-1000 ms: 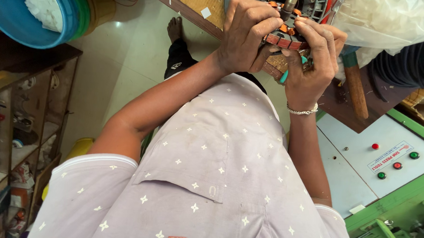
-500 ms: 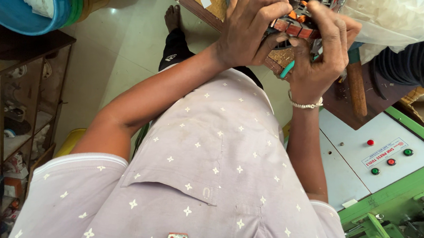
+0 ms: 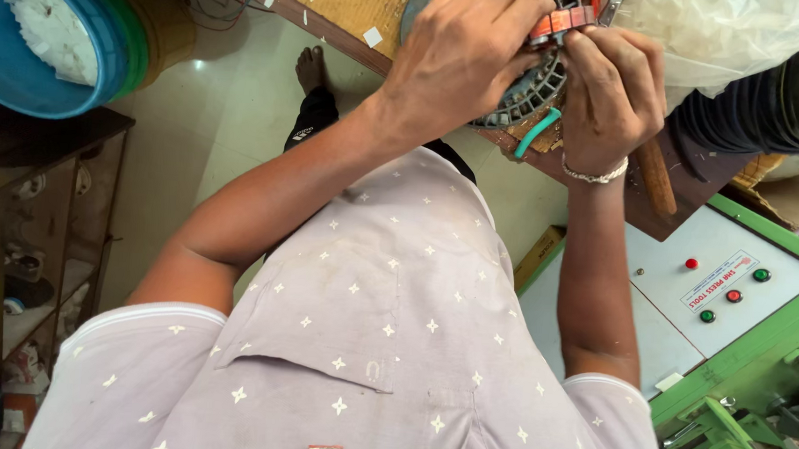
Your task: The person is repairing an electrical motor stator by inserting small white insulating pieces into the copper windings. They use a screwdriver to adjust the windings and scissors to cut the insulating material to size.
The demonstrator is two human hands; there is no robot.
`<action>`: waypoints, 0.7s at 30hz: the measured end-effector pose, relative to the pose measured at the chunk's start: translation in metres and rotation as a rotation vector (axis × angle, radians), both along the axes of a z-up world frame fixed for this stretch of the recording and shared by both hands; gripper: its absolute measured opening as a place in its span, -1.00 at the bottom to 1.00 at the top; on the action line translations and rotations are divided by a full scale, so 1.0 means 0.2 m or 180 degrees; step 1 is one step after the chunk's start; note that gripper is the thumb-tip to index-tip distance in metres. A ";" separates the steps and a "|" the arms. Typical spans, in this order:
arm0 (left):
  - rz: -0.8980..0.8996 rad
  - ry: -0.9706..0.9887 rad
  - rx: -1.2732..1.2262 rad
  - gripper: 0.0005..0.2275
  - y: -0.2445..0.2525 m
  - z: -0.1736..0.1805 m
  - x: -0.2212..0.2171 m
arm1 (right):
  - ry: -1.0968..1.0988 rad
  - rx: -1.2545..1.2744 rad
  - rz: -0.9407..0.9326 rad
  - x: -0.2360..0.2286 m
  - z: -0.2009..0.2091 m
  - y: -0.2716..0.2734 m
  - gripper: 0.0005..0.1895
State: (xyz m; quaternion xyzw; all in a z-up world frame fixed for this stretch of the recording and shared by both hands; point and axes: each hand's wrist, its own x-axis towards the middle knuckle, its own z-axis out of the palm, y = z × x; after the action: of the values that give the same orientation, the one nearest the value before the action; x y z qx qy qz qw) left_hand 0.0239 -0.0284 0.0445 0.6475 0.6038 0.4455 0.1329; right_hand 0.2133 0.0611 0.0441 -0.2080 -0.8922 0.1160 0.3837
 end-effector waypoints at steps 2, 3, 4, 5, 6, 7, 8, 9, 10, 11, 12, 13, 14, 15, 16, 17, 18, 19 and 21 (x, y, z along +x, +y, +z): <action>0.0006 0.0061 -0.0090 -0.71 -0.01 0.01 -0.02 | -0.0148 0.0033 0.0132 -0.01 0.03 0.00 -0.79; 0.0045 0.0101 -0.0098 -0.70 -0.01 0.01 -0.03 | -0.0211 0.0053 0.0181 -0.02 0.04 0.00 -0.79; 0.0084 0.0141 -0.0106 -0.70 -0.01 0.00 -0.03 | -0.0273 0.0072 0.0230 -0.03 0.05 -0.01 -0.80; 0.0117 0.0125 -0.0033 -0.68 -0.01 0.00 -0.02 | -0.0303 0.0046 0.0207 -0.03 0.06 -0.01 -0.80; 0.0149 0.0110 0.0040 -0.66 -0.01 -0.01 -0.01 | -0.0332 0.0020 0.0184 -0.03 0.06 -0.02 -0.81; 0.0186 0.0091 0.0109 -0.64 -0.01 -0.02 0.00 | -0.0365 -0.0008 0.0164 -0.03 0.06 -0.02 -0.81; 0.0200 0.0068 0.0133 -0.63 -0.01 -0.03 0.01 | -0.0362 0.0021 0.0172 -0.03 0.06 -0.01 -0.82; 0.0206 0.0043 0.0151 -0.62 -0.01 -0.04 0.02 | -0.0361 0.0043 0.0172 -0.03 0.05 -0.01 -0.82; 0.0212 0.0017 0.0169 -0.61 -0.02 -0.06 0.03 | -0.0360 0.0066 0.0173 -0.02 0.05 -0.01 -0.82; 0.0258 0.0042 0.0168 -0.63 -0.01 -0.07 0.04 | -0.0430 0.0083 0.0218 -0.01 0.05 0.00 -0.81; 0.0304 0.0067 0.0167 -0.64 -0.01 -0.08 0.05 | -0.0501 0.0098 0.0263 0.00 0.05 0.01 -0.80; 0.0348 0.0103 0.0175 -0.66 -0.01 -0.09 0.05 | -0.0561 0.0123 0.0306 0.00 0.05 0.01 -0.79; 0.0377 0.0119 0.0081 -0.66 -0.01 -0.09 0.07 | -0.0527 0.0134 0.0284 0.00 0.05 0.01 -0.79; 0.0402 0.0133 -0.0007 -0.66 -0.01 -0.09 0.08 | -0.0496 0.0152 0.0258 -0.01 0.04 0.01 -0.78; 0.0427 0.0147 -0.0095 -0.66 -0.01 -0.09 0.09 | -0.0464 0.0169 0.0233 -0.02 0.04 0.00 -0.77; 0.0443 0.0100 -0.0062 -0.62 -0.01 -0.09 0.10 | -0.0386 0.0181 0.0169 -0.02 0.03 -0.01 -0.77; 0.0458 0.0053 -0.0029 -0.57 -0.03 -0.09 0.12 | -0.0308 0.0194 0.0106 -0.02 0.02 -0.03 -0.76; 0.0481 0.0008 0.0010 -0.52 -0.03 -0.08 0.13 | -0.0226 0.0213 0.0050 -0.03 0.01 -0.05 -0.76; 0.0463 0.0068 -0.0015 -0.58 -0.03 -0.07 0.13 | -0.0140 0.0106 -0.0084 -0.04 0.00 -0.08 -0.75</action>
State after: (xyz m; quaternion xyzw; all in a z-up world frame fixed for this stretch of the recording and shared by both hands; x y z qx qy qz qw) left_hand 0.0494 -0.0347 0.0299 0.6063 0.6517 0.4457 0.0952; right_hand 0.2054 0.0451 0.0437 -0.2157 -0.8995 0.0915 0.3689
